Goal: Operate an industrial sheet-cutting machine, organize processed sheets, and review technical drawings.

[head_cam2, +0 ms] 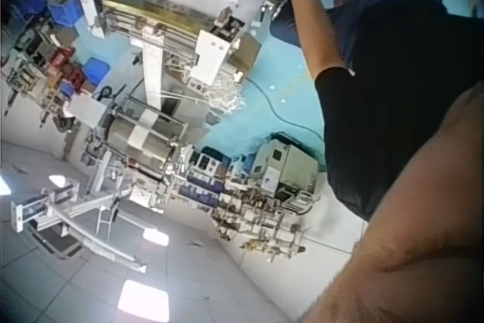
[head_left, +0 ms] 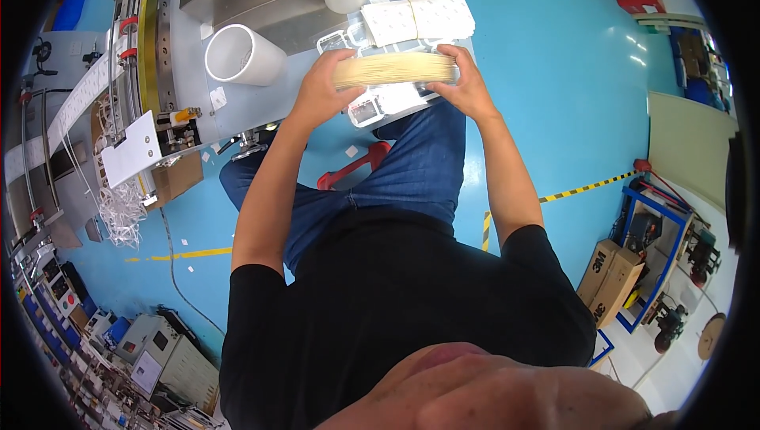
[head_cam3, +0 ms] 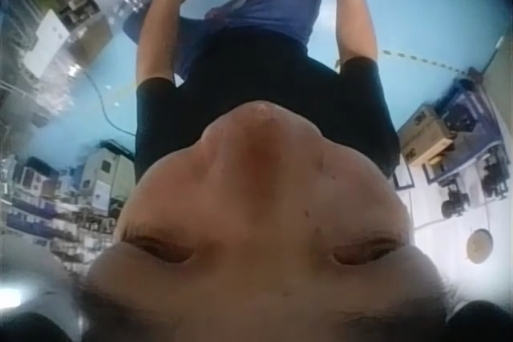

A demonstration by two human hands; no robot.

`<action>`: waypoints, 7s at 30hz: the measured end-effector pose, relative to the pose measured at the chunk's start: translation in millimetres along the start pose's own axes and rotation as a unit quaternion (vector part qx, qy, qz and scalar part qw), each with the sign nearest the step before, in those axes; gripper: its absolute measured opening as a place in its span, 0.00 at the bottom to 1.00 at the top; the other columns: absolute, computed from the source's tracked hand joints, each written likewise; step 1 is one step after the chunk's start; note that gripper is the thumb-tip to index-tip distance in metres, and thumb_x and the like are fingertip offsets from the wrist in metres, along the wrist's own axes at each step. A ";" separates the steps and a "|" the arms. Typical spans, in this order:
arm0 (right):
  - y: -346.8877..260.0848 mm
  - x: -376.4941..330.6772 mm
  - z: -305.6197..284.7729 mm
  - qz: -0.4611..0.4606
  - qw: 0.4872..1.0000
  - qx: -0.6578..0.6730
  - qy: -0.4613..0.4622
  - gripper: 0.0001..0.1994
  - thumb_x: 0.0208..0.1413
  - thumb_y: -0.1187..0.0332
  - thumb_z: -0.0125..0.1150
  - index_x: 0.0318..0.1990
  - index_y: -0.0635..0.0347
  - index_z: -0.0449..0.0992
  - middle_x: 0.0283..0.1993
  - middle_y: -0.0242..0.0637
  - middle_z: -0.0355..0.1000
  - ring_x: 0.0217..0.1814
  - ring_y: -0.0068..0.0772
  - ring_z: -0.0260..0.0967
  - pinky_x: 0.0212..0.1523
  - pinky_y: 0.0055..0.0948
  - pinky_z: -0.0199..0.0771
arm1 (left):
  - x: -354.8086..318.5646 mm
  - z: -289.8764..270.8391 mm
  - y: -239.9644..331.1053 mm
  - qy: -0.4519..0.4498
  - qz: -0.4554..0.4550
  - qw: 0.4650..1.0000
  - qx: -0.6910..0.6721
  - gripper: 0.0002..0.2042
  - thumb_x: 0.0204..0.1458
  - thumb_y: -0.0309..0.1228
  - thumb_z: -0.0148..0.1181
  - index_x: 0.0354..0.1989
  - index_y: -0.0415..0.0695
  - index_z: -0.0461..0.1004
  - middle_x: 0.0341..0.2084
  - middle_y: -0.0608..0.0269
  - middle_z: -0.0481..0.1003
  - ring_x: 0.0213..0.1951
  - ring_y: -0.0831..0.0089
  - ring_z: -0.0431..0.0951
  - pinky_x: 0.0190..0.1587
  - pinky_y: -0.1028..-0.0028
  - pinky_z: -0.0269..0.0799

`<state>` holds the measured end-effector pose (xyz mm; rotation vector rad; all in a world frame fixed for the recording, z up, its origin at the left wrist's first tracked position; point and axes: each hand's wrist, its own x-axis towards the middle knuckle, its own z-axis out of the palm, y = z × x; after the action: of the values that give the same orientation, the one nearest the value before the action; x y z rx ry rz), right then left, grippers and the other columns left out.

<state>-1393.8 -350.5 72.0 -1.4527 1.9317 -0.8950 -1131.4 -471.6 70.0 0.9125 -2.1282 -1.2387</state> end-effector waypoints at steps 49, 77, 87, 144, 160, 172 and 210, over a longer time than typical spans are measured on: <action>11.6 -12.9 26.4 -0.013 0.960 0.279 0.036 0.40 0.40 0.74 0.70 0.63 0.63 0.56 0.66 0.44 0.56 0.67 0.37 0.54 0.65 0.33 0.55 | -75.6 47.1 -68.8 0.212 -0.127 0.952 -0.179 0.12 0.57 0.24 0.53 0.48 0.35 0.67 0.42 0.58 0.73 0.44 0.77 0.72 0.48 0.78 0.67; 8.2 -10.8 31.2 0.000 0.962 0.265 0.069 0.36 0.40 0.72 0.70 0.61 0.61 0.60 0.65 0.42 0.58 0.68 0.39 0.52 0.66 0.34 0.52 | -74.2 47.4 -52.5 0.224 -0.092 0.945 -0.221 0.10 0.52 0.23 0.57 0.43 0.36 0.72 0.40 0.58 0.76 0.39 0.74 0.77 0.44 0.76 0.72; 5.8 -12.6 32.2 0.021 0.955 0.289 0.067 0.36 0.41 0.74 0.68 0.61 0.61 0.60 0.65 0.43 0.57 0.69 0.39 0.51 0.66 0.34 0.53 | -73.9 44.2 -51.9 0.213 -0.030 0.965 -0.148 0.09 0.46 0.21 0.61 0.36 0.38 0.71 0.44 0.54 0.72 0.41 0.69 0.76 0.46 0.73 0.71; 58.3 -42.4 33.9 0.058 0.910 0.376 0.164 0.13 0.56 0.80 0.54 0.49 0.62 0.70 0.48 0.32 0.69 0.50 0.22 0.66 0.53 0.23 0.64 | -17.1 46.3 -35.0 0.104 -0.050 0.977 -0.179 0.39 0.37 0.21 0.64 0.61 0.41 0.54 0.56 0.49 0.62 0.57 0.61 0.65 0.59 0.67 0.61; 56.6 -44.4 2.2 0.000 0.980 0.182 0.074 0.03 0.58 0.75 0.55 0.37 0.65 0.74 0.37 0.29 0.69 0.36 0.18 0.66 0.39 0.18 0.67 | -19.2 41.6 -34.1 0.090 -0.038 0.979 -0.180 0.38 0.37 0.22 0.65 0.61 0.40 0.54 0.57 0.52 0.62 0.58 0.63 0.63 0.59 0.68 0.60; 59.5 -45.3 14.4 0.052 0.947 0.287 0.133 0.06 0.61 0.73 0.50 0.42 0.64 0.70 0.37 0.33 0.71 0.39 0.21 0.68 0.44 0.22 0.70 | -13.0 41.4 -34.7 0.083 -0.041 0.980 -0.173 0.37 0.38 0.22 0.65 0.60 0.40 0.55 0.58 0.53 0.61 0.60 0.63 0.61 0.61 0.68 0.57; 53.8 -50.5 26.4 0.054 0.940 0.282 0.185 0.03 0.53 0.77 0.62 0.35 0.65 0.78 0.37 0.32 0.75 0.35 0.16 0.69 0.37 0.17 0.69 | -8.4 34.8 -38.0 0.059 -0.041 0.976 -0.204 0.44 0.36 0.24 0.68 0.64 0.41 0.50 0.58 0.51 0.60 0.59 0.63 0.62 0.60 0.68 0.59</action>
<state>-1392.6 -296.2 15.5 -0.8747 1.7620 -1.5977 -1139.3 -460.0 19.8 0.8708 -1.6701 -1.5465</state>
